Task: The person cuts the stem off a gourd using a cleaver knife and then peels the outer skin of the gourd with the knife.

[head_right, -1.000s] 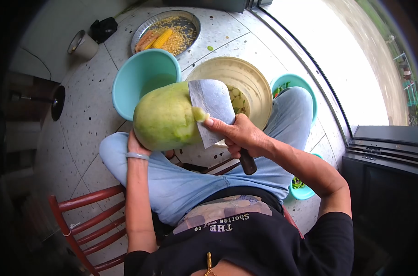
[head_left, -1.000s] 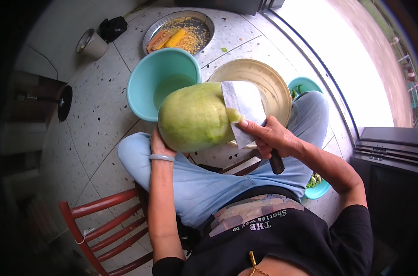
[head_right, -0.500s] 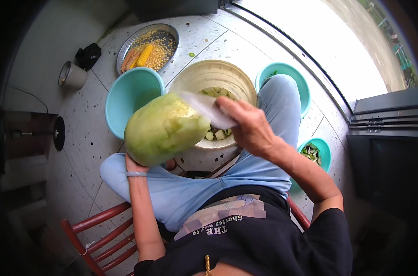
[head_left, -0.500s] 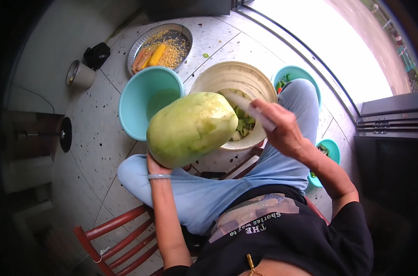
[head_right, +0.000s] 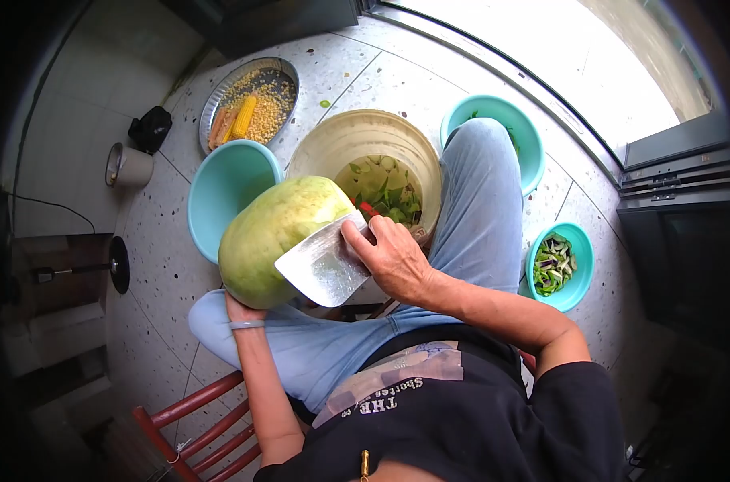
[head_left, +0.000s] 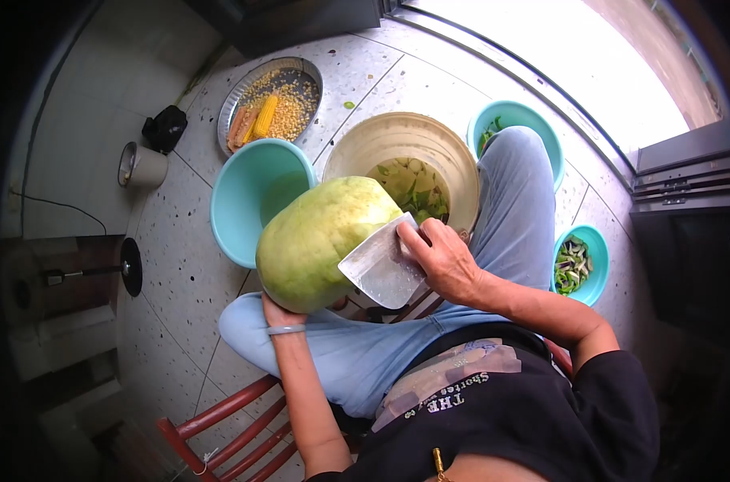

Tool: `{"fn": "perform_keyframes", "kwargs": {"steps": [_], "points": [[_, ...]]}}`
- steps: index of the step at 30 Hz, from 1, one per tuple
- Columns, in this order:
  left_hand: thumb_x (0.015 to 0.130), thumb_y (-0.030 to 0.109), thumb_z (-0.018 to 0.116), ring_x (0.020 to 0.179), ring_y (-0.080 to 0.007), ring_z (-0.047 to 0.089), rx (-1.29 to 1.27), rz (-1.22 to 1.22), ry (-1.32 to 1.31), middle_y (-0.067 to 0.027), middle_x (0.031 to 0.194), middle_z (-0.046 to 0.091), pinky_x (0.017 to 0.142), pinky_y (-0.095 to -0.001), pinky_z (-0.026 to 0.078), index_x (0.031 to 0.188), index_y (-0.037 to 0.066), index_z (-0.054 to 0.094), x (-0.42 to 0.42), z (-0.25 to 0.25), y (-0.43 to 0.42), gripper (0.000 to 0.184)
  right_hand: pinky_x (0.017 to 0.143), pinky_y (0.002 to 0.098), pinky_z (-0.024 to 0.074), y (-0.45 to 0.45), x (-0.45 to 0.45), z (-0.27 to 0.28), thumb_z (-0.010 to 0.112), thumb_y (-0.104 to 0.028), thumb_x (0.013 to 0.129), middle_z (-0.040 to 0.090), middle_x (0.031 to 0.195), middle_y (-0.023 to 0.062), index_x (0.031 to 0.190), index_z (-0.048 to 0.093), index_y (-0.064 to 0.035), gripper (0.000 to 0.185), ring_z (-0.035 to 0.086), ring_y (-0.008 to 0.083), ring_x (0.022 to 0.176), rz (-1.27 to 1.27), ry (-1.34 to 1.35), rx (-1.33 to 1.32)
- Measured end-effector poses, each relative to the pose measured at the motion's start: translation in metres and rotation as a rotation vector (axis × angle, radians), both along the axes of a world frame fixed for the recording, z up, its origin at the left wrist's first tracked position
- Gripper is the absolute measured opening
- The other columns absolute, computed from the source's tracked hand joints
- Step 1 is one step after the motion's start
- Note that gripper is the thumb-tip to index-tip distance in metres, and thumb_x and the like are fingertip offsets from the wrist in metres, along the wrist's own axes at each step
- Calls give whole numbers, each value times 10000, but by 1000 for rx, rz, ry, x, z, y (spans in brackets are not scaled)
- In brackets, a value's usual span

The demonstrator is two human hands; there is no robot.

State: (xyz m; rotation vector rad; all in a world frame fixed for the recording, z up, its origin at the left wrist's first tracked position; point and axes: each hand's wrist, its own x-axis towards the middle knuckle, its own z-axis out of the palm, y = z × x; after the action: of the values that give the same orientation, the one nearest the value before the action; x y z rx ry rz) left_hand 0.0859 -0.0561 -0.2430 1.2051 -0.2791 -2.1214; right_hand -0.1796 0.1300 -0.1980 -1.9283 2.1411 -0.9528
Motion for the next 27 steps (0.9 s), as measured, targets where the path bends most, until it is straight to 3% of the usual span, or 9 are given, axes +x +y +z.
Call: {"fn": "perform_keyframes", "kwargs": {"steps": [3, 12, 18, 20, 23, 24, 27], "points": [[999, 368, 406, 1235, -328, 532, 42, 6, 19, -156, 1369, 529, 1001, -494, 467, 1345, 40, 486, -2, 5, 0, 483, 681, 410, 441, -2, -2, -4, 520, -75, 867, 470, 866, 150, 1330, 410, -92, 476, 519, 297, 760, 10, 57, 33], [992, 333, 434, 1179, -315, 574, 36, 29, -14, -150, 1287, 593, 961, -486, 495, 1273, 29, 550, 8, -10, -6, 430, 689, 481, 482, -3, -12, -14, 495, -54, 881, 503, 905, 203, 1361, 346, -112, 506, 575, 397, 770, -119, -109, 210], [976, 367, 450, 1151, -315, 594, 54, 40, 37, -143, 1269, 608, 945, -488, 505, 1255, 43, 569, 11, -16, -9, 444, 719, 583, 430, -19, -50, -26, 433, 68, 841, 605, 825, 345, 1162, 405, -52, 344, 586, 531, 837, -234, -392, 499], [970, 377, 454, 1161, -318, 588, 57, 32, 16, -139, 1277, 606, 956, -489, 498, 1259, 53, 570, 14, -21, -14, 450, 728, 550, 452, -24, -50, -24, 451, 101, 810, 606, 872, 323, 1142, 427, -47, 364, 586, 509, 856, -226, -415, 404], [968, 376, 451, 1176, -322, 581, 79, 8, 10, -135, 1287, 603, 971, -491, 488, 1264, 61, 571, 13, -18, -11, 448, 739, 504, 474, -17, -40, -10, 486, 135, 769, 603, 938, 272, 1154, 453, -51, 430, 591, 474, 894, 15, -416, 60], [969, 373, 449, 1180, -323, 578, 85, 1, 15, -134, 1290, 602, 975, -492, 485, 1265, 62, 571, 12, -13, -10, 446, 746, 470, 487, -14, -35, -3, 559, 131, 742, 581, 968, 209, 1185, 469, -60, 491, 594, 421, 914, 65, -385, 68], [971, 370, 443, 1200, -326, 566, 79, 11, -46, -140, 1307, 590, 977, -495, 483, 1278, 56, 560, 9, -10, -10, 455, 700, 456, 482, -12, -25, 5, 638, 71, 749, 540, 896, 163, 1235, 443, -81, 545, 589, 376, 835, 58, -236, 145]]}}
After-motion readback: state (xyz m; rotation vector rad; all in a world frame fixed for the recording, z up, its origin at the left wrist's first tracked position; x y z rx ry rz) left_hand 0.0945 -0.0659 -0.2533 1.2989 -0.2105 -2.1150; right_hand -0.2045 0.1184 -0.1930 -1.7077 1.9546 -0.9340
